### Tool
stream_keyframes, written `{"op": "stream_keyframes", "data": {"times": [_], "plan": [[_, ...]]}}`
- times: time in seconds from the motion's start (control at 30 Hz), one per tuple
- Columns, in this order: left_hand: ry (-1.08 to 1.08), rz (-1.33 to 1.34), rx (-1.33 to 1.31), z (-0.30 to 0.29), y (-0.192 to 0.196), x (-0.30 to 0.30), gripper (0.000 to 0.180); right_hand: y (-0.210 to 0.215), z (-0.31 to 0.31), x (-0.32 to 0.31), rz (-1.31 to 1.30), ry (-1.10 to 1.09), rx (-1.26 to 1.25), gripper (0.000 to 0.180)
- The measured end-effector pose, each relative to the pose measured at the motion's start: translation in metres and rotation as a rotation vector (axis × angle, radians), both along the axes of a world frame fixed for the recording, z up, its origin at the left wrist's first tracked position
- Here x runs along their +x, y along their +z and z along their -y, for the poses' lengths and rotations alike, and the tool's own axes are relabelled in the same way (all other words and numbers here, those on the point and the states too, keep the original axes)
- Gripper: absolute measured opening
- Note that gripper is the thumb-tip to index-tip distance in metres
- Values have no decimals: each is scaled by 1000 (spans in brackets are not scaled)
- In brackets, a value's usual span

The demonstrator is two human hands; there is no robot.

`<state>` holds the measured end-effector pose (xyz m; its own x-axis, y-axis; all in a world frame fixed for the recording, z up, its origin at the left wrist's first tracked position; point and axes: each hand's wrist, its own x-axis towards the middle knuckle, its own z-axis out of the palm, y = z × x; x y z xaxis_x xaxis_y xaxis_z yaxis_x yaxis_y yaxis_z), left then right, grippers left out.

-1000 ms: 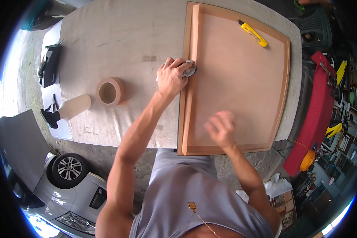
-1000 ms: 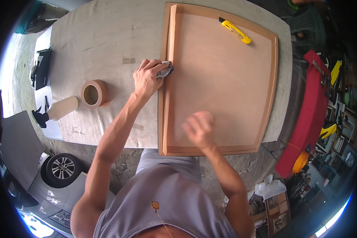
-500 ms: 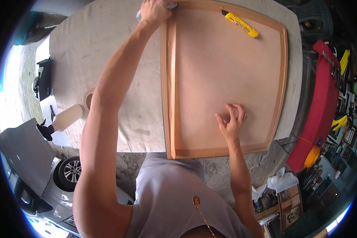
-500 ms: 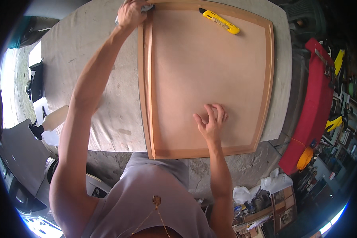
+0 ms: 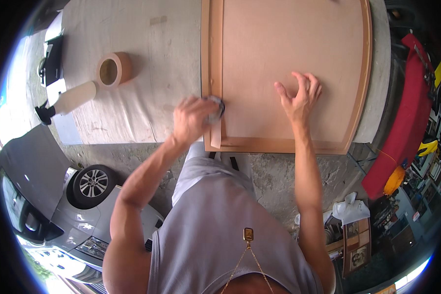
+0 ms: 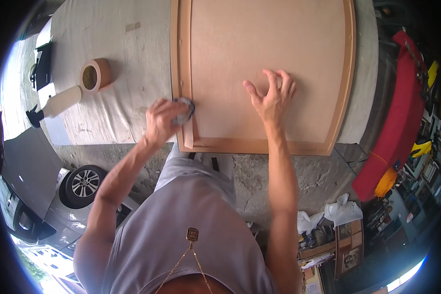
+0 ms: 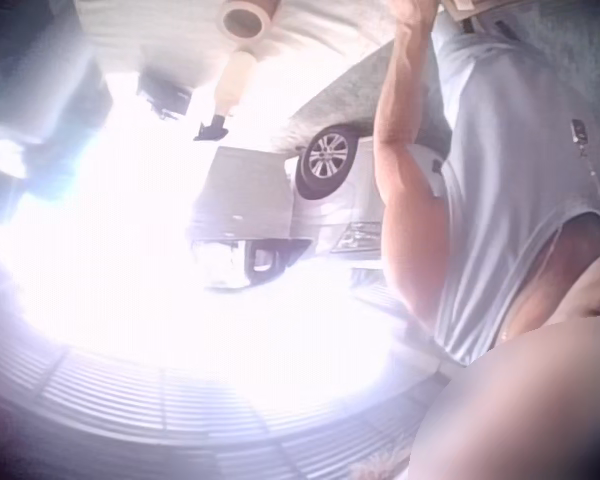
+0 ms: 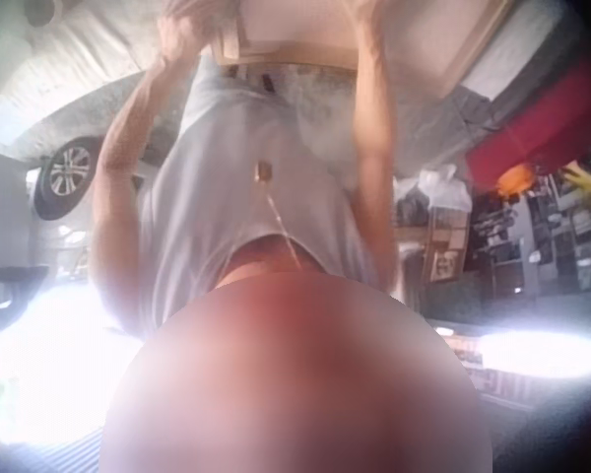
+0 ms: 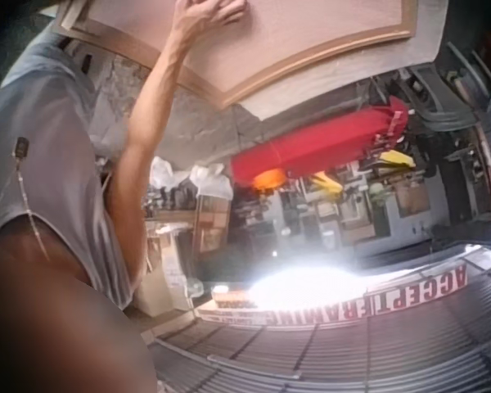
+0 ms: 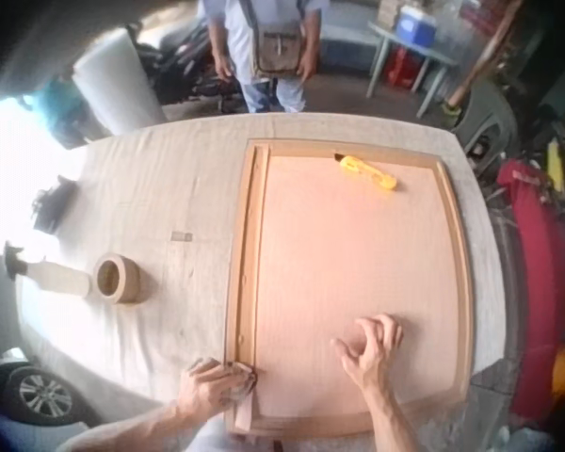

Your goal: The person assembles a wooden picture frame by taping and cutting the frame pieces, then uses a drill to screw the frame together. They measure the frame with a tape measure and attach a yellow cord to the back.

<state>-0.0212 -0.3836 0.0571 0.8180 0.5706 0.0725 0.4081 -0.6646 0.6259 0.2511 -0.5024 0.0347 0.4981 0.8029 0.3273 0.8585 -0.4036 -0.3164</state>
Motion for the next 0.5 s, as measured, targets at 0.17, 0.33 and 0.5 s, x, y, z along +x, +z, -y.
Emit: {"op": "stream_keyframes", "data": {"times": [0.17,0.33,0.5], "plan": [[40,-56,-33,88,11,-50,45,-7,3,1,33,14,7,53],[-19,-83,169,49,10,-32,42,-5,2,-1,21,30,52,53],[129,-104,461,-136,-27,86,29,1,4,-1,-27,12,-10,55]]}}
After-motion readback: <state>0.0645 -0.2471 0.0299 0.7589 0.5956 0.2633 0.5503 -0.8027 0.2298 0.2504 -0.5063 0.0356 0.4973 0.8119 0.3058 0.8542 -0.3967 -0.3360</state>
